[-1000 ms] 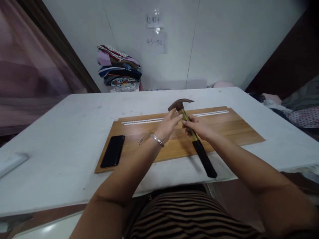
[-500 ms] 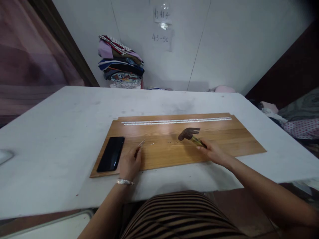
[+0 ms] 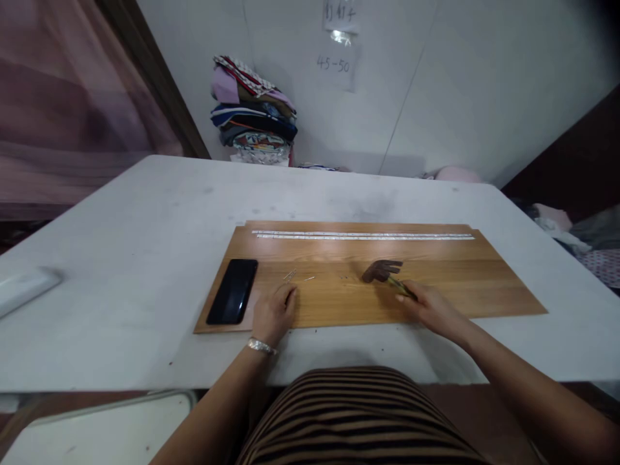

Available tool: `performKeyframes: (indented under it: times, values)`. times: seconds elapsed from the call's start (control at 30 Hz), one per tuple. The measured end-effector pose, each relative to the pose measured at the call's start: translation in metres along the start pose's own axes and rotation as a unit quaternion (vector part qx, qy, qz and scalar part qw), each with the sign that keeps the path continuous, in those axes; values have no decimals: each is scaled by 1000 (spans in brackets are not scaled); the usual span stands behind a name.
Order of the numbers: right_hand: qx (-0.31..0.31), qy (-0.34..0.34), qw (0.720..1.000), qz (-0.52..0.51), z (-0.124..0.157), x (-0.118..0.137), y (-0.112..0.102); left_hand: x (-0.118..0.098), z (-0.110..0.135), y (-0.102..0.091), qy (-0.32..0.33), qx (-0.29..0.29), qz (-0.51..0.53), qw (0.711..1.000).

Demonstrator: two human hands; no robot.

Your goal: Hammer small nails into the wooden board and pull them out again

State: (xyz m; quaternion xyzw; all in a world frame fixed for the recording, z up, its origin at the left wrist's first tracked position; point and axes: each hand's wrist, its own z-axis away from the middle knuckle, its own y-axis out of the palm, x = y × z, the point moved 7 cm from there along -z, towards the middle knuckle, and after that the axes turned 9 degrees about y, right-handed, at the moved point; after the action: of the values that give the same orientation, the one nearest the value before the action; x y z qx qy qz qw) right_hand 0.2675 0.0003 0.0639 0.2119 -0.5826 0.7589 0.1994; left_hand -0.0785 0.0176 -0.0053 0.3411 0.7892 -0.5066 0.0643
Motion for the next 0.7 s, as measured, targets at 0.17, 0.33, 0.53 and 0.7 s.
performKeyframes:
  times: [0.17, 0.33, 0.53, 0.7]
  values:
    - [-17, 23, 1000, -10, 1, -6, -4, -13, -10, -6, 15, 20, 9, 1000]
    - [-26, 24, 999, -29, -5, -21, 4, -33, -29, -2, 25, 59, -16, 998]
    - [-30, 25, 999, -27, -3, -26, 4, -63, -12, 21, 67, 131, 6, 989]
    - [-30, 21, 999, -28, -3, -20, -2, -69, 11, 29, 82, 140, 23, 986]
